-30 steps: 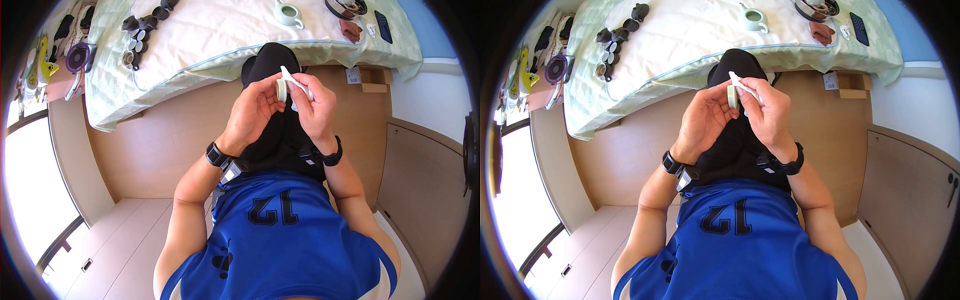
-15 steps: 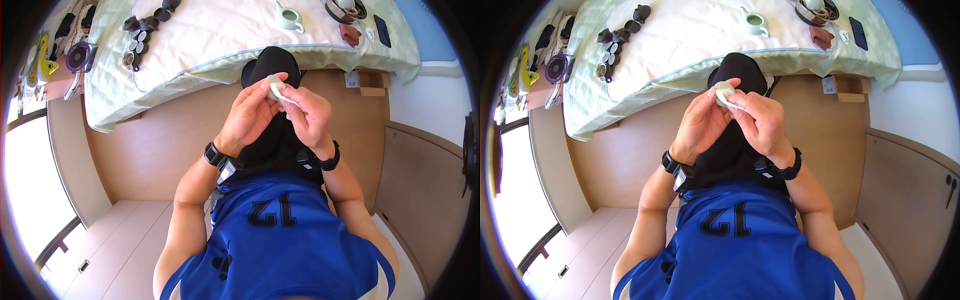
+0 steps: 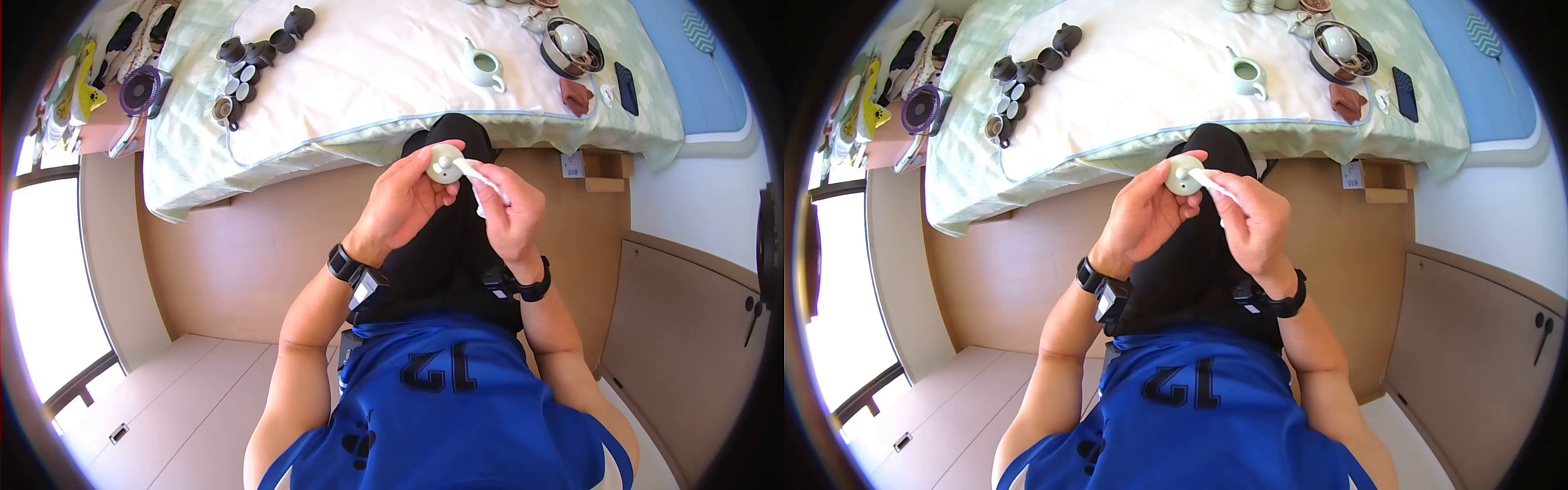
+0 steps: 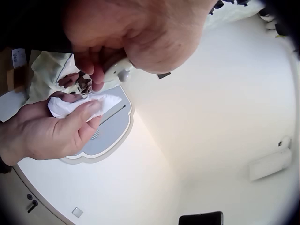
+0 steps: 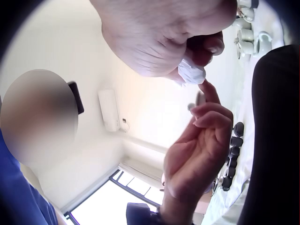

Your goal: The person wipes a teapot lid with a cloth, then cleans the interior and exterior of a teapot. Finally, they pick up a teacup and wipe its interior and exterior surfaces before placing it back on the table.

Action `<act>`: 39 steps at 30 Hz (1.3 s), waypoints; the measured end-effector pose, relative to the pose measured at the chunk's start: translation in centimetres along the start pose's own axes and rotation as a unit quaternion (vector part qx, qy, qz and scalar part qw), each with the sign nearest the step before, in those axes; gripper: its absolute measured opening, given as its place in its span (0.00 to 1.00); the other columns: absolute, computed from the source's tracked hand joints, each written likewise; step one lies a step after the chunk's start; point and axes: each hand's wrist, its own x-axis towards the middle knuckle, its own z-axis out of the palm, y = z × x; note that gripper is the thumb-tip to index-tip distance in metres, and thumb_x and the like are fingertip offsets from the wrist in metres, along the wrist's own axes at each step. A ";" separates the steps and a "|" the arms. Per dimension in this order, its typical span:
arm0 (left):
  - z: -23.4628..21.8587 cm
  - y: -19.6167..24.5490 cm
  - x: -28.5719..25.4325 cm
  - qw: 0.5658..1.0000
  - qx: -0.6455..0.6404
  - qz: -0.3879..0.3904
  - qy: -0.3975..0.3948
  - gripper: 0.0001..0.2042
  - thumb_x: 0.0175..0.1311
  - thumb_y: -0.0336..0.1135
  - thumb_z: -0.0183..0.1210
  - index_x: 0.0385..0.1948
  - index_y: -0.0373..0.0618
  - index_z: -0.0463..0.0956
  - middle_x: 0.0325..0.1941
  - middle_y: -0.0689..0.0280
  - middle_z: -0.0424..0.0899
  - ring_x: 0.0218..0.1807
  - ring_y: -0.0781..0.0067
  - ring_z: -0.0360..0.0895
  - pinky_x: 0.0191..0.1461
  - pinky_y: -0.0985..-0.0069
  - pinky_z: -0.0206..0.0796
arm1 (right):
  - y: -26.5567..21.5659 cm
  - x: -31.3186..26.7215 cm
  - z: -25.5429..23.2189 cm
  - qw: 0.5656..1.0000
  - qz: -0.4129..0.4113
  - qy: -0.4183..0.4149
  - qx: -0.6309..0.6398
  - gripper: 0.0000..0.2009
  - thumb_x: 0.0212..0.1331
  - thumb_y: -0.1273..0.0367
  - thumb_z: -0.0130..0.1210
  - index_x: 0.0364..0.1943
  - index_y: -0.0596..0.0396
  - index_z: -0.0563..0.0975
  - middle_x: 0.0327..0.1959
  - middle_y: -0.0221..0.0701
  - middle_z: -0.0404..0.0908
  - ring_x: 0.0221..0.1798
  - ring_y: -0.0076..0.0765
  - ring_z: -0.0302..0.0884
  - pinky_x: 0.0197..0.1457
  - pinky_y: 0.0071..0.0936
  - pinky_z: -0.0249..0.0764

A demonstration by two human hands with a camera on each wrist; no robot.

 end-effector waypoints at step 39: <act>-5.9 6.6 7.2 0.955 0.249 0.091 0.135 0.37 0.71 0.42 0.66 0.77 0.41 0.60 0.70 0.50 0.75 0.66 0.61 0.78 0.66 0.64 0.72 | 9.2 11.9 -2.4 0.861 0.326 -0.070 0.384 0.11 0.75 0.65 0.59 0.50 0.58 0.81 0.29 0.23 0.76 0.27 0.14 0.70 0.26 0.14 0.62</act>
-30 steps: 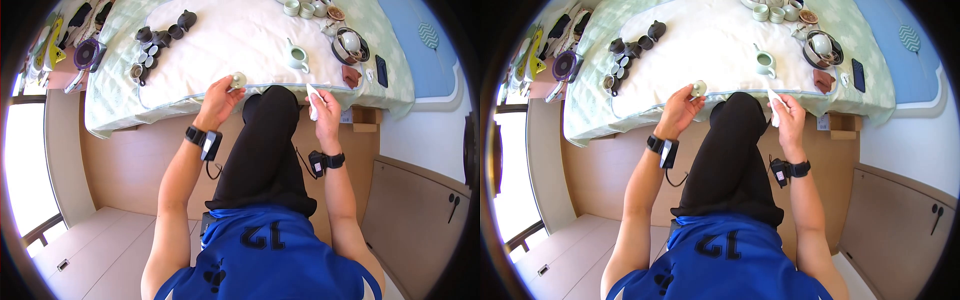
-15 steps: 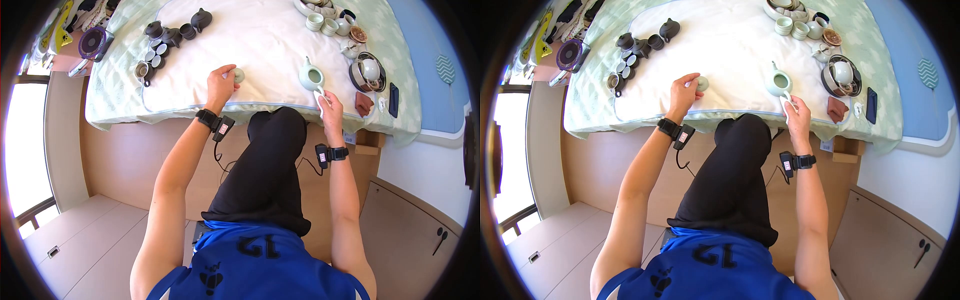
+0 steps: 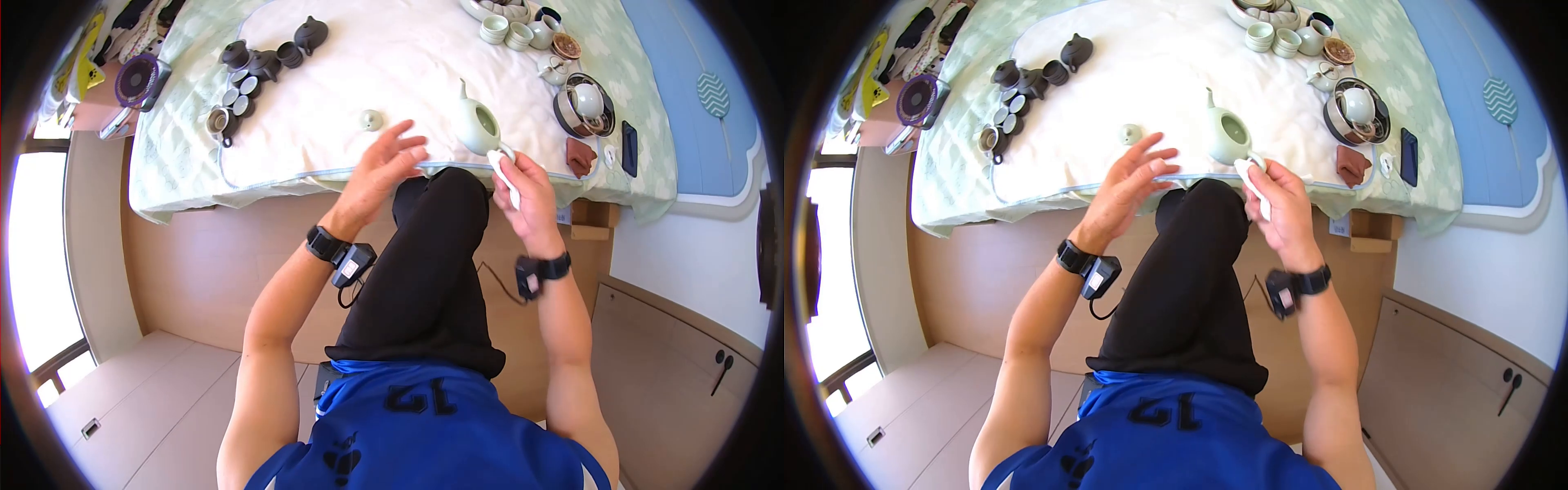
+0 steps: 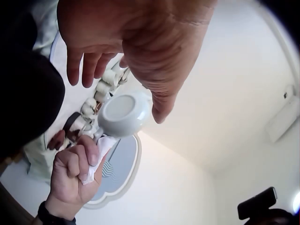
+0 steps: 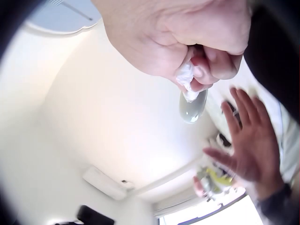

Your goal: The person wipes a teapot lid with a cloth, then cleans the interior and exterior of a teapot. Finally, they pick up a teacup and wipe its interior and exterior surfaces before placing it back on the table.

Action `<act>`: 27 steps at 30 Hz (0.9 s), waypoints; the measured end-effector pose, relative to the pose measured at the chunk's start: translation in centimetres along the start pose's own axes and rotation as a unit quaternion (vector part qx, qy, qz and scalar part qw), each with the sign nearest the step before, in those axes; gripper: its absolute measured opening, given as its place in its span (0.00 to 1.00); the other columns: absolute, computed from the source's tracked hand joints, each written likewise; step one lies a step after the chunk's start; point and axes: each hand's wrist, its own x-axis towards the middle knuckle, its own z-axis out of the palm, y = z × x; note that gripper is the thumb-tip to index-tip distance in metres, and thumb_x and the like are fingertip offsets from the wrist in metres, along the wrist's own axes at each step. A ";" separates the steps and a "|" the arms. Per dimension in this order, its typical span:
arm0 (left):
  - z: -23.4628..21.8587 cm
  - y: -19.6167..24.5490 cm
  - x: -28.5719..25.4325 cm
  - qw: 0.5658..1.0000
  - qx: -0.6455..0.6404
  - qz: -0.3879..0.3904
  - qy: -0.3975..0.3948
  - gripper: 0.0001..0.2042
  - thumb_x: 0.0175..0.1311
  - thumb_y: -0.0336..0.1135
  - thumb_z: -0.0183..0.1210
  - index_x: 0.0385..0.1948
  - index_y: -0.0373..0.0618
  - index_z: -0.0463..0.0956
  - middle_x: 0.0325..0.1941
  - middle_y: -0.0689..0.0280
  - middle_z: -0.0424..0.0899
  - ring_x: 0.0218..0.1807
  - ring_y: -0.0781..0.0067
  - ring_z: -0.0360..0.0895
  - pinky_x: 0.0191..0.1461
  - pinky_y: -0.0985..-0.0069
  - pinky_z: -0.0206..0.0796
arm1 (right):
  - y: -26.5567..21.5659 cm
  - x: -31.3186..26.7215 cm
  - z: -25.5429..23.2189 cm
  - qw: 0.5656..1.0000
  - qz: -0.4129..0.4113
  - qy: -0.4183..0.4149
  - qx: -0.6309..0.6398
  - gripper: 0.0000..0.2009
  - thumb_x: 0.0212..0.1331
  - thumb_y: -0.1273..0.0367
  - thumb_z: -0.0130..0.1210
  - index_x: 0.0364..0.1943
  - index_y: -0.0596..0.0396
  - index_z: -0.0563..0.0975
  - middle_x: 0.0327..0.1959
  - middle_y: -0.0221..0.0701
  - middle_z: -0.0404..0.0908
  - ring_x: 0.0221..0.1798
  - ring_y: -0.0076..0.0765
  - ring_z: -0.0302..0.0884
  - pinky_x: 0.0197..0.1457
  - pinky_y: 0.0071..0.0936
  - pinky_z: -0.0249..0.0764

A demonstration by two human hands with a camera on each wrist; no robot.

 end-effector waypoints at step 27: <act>7.5 2.7 -13.4 0.966 -0.168 0.041 -0.192 0.56 0.47 0.32 0.78 0.81 0.44 0.52 0.68 0.65 0.74 0.70 0.68 0.73 0.76 0.68 0.63 | -3.4 -15.4 12.2 0.682 -0.529 -0.113 -0.492 0.13 0.55 0.84 0.66 0.45 0.61 0.87 0.39 0.35 0.80 0.35 0.33 0.79 0.36 0.27 0.75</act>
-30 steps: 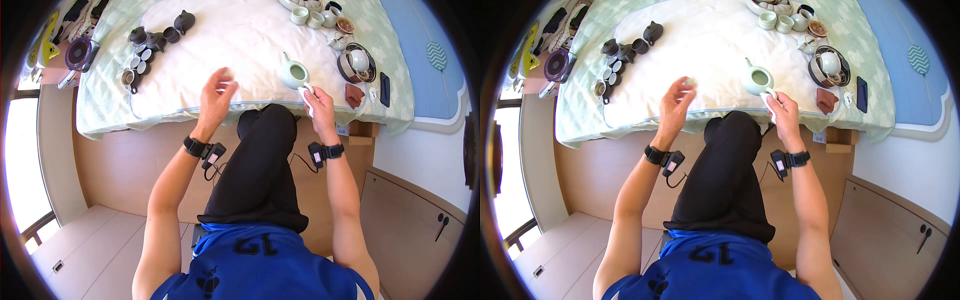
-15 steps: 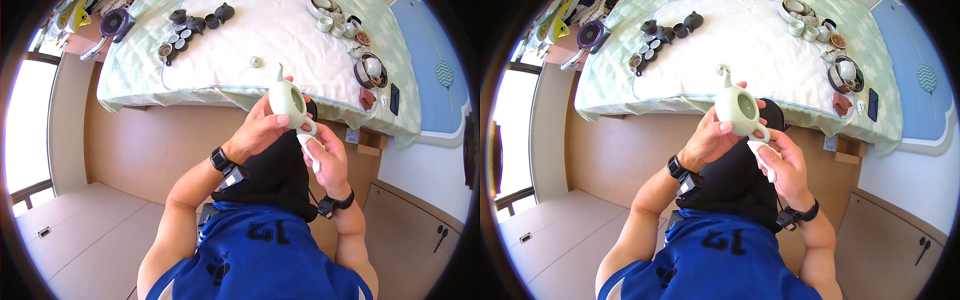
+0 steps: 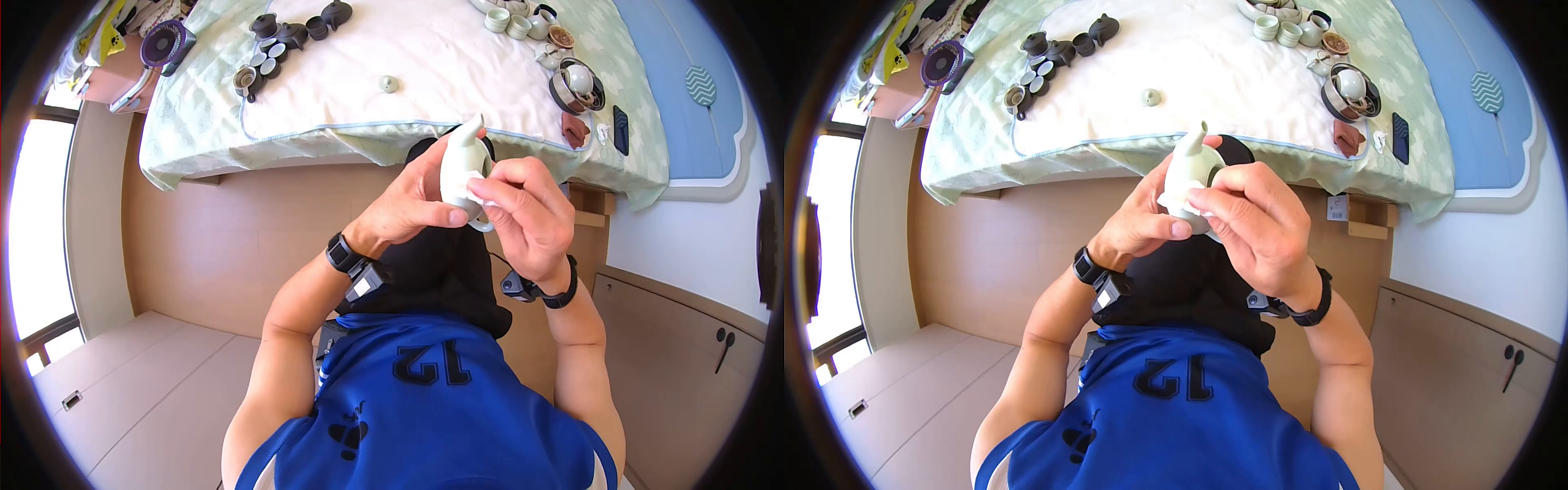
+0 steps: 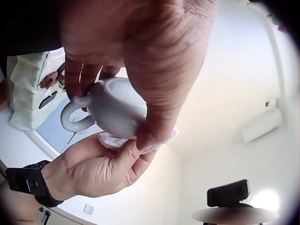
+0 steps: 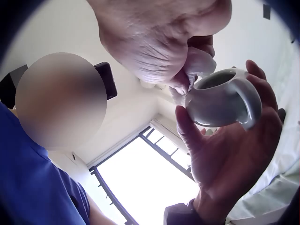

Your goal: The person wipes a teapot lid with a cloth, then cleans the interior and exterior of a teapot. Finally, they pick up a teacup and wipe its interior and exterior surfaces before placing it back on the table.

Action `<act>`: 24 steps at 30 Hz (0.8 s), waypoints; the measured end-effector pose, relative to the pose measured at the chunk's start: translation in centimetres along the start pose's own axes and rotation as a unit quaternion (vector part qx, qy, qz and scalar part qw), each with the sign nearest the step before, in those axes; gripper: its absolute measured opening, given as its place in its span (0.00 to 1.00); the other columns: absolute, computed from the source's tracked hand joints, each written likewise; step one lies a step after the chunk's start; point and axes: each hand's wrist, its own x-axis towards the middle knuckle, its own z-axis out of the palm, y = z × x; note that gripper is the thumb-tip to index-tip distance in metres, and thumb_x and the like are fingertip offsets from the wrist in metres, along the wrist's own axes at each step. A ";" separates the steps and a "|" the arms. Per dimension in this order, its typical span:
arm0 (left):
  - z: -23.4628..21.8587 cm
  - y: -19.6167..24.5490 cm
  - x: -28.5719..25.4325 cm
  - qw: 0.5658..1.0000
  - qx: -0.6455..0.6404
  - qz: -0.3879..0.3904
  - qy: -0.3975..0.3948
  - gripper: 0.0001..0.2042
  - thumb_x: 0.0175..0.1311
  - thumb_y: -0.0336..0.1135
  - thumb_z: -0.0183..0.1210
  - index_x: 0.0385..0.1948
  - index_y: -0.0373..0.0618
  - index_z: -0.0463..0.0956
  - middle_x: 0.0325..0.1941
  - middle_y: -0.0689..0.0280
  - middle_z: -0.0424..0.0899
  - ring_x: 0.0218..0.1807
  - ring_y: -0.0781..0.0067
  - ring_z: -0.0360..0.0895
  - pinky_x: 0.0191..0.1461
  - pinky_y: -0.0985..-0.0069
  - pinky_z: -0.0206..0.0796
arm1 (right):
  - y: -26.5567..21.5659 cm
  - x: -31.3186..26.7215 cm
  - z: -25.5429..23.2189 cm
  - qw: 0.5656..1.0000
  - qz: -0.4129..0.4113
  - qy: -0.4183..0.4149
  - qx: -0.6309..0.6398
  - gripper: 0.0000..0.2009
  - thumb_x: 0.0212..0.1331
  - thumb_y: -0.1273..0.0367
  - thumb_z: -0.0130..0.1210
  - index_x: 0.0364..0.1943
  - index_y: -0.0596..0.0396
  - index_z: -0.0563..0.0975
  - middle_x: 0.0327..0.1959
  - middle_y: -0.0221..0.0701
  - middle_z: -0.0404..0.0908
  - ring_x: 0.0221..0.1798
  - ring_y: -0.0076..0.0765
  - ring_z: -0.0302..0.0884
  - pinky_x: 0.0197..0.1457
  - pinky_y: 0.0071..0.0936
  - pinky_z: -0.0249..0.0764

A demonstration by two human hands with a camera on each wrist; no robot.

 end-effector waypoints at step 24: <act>-1.0 -1.1 -0.3 0.947 -0.297 -0.118 0.004 0.43 0.74 0.73 0.39 0.71 0.38 0.65 0.58 0.40 0.80 0.44 0.45 0.84 0.47 0.56 0.80 | 4.7 -1.0 0.4 0.984 0.156 -0.021 0.088 0.07 0.68 0.79 0.61 0.46 0.64 0.86 0.40 0.35 0.84 0.36 0.28 0.81 0.39 0.23 0.76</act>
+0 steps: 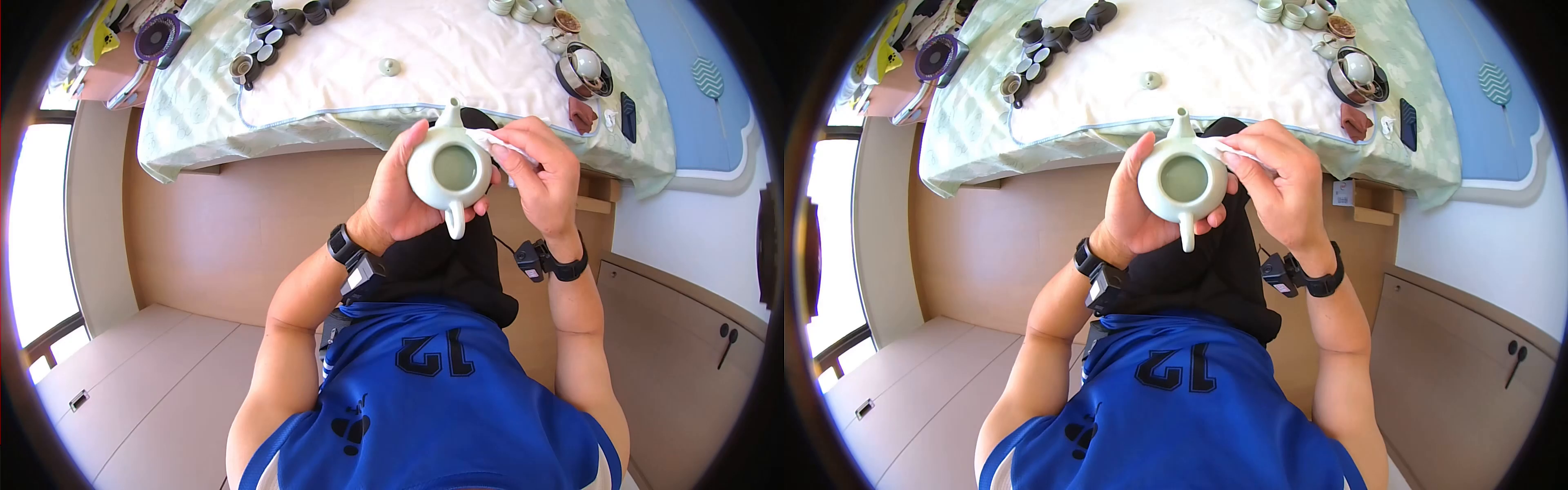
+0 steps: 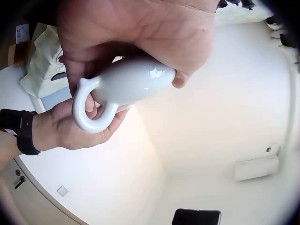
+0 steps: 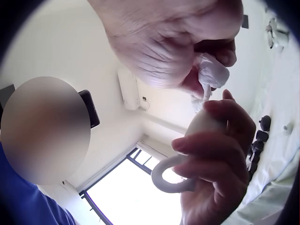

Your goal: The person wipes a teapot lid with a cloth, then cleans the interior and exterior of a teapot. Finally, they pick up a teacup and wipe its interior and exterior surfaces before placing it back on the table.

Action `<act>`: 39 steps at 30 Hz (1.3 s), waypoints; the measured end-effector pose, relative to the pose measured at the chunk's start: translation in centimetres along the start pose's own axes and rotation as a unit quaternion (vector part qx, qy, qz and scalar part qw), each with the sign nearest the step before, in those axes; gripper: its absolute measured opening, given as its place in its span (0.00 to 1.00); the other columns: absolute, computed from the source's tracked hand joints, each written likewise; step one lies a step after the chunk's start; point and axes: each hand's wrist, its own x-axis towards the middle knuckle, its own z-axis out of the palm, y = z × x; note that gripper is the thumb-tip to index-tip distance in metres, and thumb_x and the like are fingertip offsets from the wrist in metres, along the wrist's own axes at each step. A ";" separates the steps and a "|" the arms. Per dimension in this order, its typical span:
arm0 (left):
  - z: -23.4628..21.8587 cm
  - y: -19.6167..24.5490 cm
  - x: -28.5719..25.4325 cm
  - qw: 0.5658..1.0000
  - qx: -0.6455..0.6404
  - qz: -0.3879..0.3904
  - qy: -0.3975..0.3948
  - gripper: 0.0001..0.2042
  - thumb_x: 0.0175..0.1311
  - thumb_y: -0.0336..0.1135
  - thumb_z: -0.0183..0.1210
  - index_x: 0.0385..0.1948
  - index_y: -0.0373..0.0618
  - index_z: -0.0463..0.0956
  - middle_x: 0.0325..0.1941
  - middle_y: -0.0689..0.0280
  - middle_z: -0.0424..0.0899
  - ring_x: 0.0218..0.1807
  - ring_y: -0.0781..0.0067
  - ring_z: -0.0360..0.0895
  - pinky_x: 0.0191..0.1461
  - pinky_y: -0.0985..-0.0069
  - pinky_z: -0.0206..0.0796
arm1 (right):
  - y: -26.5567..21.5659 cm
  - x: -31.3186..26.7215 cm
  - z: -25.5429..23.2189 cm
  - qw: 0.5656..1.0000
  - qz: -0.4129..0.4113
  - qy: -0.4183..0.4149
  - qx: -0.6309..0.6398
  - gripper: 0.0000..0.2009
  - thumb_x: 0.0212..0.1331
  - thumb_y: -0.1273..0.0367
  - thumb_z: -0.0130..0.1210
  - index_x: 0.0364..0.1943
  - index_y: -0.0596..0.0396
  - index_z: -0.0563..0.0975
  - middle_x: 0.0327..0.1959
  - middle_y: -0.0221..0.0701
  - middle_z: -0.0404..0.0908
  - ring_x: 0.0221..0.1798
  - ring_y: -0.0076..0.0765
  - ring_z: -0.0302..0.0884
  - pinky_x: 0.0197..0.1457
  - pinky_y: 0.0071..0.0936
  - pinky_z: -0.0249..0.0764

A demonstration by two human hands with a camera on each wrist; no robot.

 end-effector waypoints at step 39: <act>1.2 -0.5 0.9 0.954 0.252 0.046 0.158 0.34 0.79 0.65 0.45 0.67 0.42 0.73 0.52 0.64 0.84 0.49 0.73 0.82 0.45 0.68 0.77 | -1.5 -1.2 -0.4 0.917 -0.248 -0.083 -0.301 0.15 0.42 0.73 0.69 0.38 0.61 0.84 0.42 0.34 0.84 0.39 0.37 0.79 0.38 0.30 0.80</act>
